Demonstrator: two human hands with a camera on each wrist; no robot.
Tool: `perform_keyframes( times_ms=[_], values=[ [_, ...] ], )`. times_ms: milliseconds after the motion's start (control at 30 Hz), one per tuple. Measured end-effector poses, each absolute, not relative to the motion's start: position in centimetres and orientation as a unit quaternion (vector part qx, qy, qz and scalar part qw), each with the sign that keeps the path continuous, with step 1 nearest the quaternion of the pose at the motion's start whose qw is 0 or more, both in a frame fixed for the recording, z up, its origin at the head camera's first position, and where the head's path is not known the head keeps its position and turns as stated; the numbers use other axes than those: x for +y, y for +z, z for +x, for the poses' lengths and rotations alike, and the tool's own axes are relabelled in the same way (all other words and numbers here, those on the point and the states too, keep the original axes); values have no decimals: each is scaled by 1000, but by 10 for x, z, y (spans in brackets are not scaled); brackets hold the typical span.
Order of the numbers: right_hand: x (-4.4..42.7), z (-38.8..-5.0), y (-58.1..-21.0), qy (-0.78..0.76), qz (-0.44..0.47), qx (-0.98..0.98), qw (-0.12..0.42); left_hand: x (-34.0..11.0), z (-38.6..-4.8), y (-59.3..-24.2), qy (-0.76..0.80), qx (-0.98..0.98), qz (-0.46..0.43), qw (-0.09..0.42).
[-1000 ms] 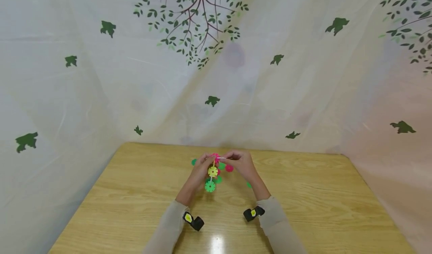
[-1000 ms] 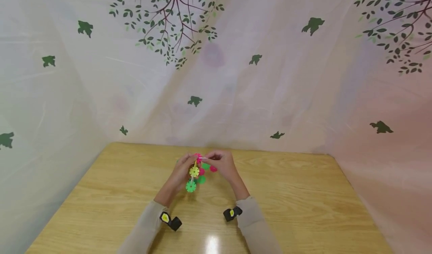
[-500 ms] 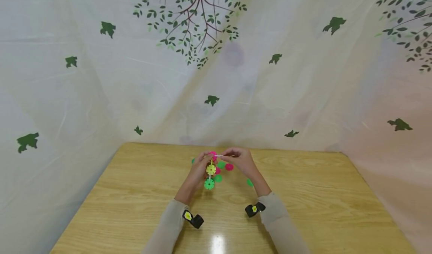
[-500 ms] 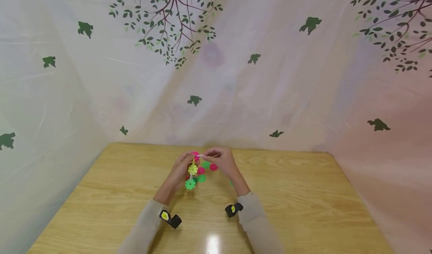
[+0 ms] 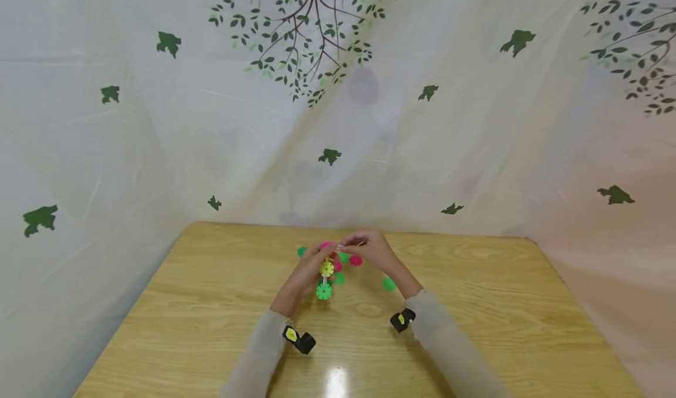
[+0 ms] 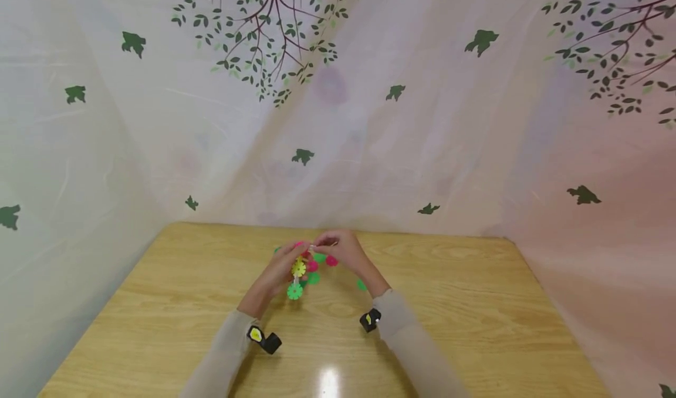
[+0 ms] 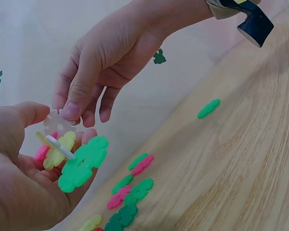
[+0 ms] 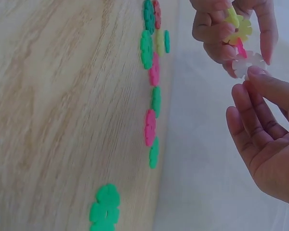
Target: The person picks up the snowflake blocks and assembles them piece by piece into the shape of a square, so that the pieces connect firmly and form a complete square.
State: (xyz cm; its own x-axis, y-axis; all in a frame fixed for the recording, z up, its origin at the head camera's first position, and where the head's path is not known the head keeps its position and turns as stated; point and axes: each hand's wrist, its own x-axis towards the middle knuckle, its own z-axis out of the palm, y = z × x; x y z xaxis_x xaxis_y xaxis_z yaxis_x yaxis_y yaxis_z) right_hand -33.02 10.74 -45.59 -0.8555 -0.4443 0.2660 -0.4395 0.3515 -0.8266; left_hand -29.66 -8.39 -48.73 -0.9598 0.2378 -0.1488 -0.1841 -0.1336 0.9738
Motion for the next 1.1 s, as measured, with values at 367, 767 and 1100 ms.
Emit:
perform_keyframes(
  times_ms=[367,767,1100],
  values=[
    [102,-336,-452,-473,-282,835,-3,-89,-296,-484,745,649,27,150],
    [110,-343,-464,-433,-337,835,31,-98,-302,-480,749,651,-40,118],
    [103,-334,-483,-375,-369,837,152,-99,-303,-482,759,640,-45,111]
  ],
)
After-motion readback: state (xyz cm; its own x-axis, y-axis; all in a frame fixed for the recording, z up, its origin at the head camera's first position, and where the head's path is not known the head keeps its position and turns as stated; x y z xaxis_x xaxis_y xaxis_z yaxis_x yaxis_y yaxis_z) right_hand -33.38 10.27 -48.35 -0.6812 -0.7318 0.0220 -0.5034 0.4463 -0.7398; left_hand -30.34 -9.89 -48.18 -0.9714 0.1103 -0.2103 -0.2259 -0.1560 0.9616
